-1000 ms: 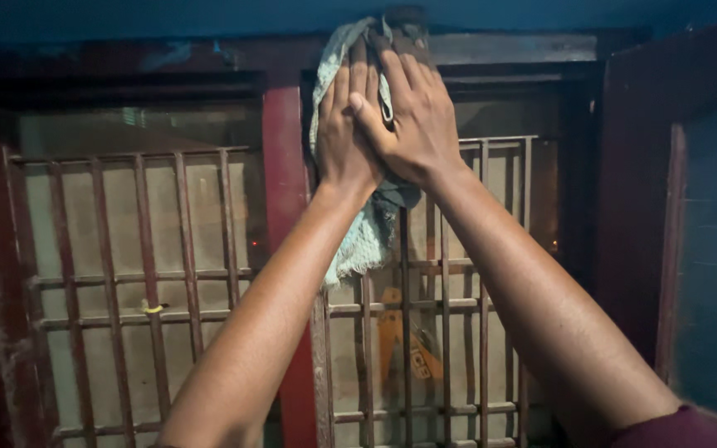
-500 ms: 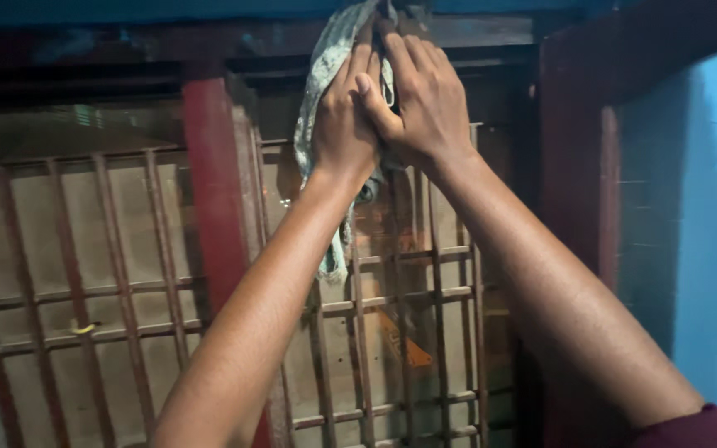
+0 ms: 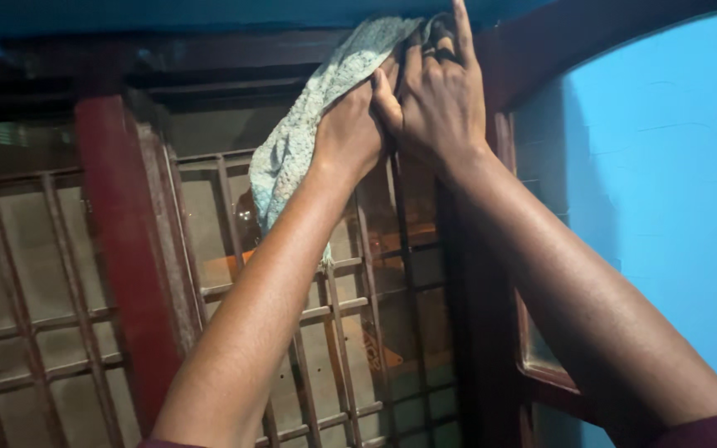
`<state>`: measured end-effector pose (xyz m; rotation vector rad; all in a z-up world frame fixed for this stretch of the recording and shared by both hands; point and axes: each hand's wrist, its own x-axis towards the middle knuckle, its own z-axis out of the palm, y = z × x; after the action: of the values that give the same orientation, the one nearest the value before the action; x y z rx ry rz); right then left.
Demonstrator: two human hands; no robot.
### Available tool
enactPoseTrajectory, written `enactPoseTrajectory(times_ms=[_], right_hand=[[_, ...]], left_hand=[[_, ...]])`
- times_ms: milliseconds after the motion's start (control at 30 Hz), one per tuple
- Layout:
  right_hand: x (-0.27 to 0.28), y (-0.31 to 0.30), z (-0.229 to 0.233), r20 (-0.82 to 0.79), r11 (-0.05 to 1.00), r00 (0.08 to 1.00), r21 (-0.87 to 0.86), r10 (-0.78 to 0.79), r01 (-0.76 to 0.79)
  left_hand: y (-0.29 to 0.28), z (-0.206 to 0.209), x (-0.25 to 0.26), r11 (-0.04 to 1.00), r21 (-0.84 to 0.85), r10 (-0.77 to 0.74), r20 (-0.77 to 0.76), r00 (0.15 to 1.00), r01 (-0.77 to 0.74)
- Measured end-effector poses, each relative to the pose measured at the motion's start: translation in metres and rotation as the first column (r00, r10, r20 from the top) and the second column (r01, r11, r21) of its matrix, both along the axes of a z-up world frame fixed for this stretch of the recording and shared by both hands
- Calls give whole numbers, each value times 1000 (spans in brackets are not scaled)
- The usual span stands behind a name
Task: The person wipes the glass panes of a door and an adjacent window using a cloth, cleaning different sections of the glass surfaces.
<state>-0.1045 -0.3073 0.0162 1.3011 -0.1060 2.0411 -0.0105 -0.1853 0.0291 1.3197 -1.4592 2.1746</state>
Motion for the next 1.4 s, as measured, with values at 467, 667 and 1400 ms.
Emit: enactPoseTrajectory(times_ms=[467,667,1400], right_hand=[[31,23,-10,-188,881,866,208,463,-425],[61,69,-5,-195,816,793,181,577,-549],[88,204,-43,-468,515,356,272,809,-813]], left_hand=[[9,-2,38,908,-126,412,83,907,-401],[57,-5,50,841,-152,537,108,837,-520],[178,-72,51,811,-216,506,-203,838,-543]])
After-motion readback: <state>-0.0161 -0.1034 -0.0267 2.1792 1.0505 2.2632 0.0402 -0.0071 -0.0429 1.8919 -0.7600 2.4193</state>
